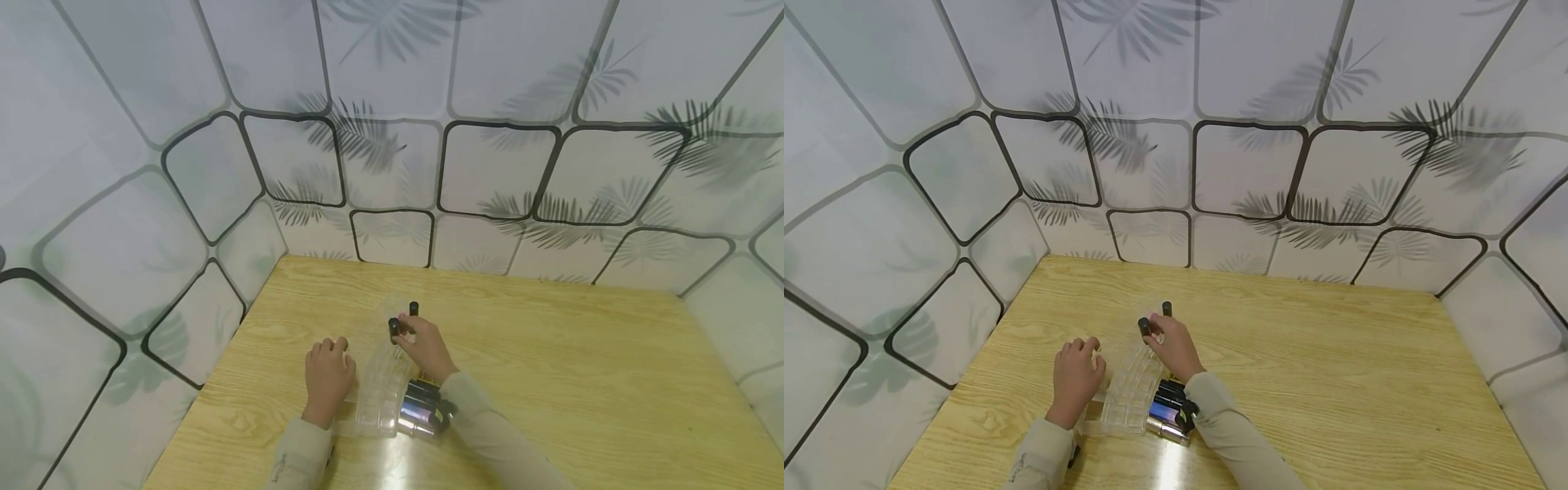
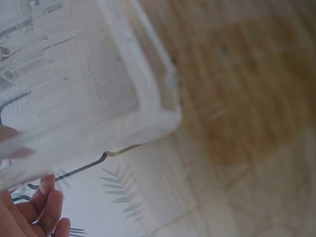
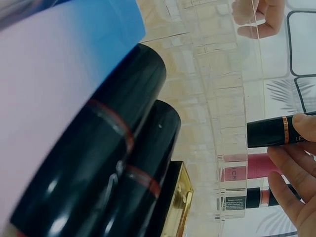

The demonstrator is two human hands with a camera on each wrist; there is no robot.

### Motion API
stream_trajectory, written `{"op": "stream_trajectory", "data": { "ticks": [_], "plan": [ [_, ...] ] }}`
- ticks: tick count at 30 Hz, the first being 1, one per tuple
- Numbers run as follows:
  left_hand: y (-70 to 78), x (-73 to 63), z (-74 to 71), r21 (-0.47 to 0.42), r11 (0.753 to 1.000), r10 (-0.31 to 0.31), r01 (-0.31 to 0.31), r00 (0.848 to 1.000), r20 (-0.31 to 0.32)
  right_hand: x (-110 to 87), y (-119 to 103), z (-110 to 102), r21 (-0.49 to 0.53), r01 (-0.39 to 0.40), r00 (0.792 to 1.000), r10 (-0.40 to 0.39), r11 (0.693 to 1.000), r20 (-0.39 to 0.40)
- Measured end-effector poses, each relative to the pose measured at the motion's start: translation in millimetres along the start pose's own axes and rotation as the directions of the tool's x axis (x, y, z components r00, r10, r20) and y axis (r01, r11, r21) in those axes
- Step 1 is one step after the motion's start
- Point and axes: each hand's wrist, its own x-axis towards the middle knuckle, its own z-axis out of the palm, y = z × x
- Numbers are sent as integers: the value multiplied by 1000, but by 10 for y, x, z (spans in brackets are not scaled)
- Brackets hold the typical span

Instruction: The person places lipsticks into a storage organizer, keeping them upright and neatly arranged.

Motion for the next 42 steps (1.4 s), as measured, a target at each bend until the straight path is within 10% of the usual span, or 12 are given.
{"op": "stream_trajectory", "data": {
  "ticks": [42],
  "plan": [
    [8, 6, -13, -3, 1000, -12, 12, 1000, 11, 16, -63, 39, -122, -55, 996, 63, 991, 64]
  ]
}}
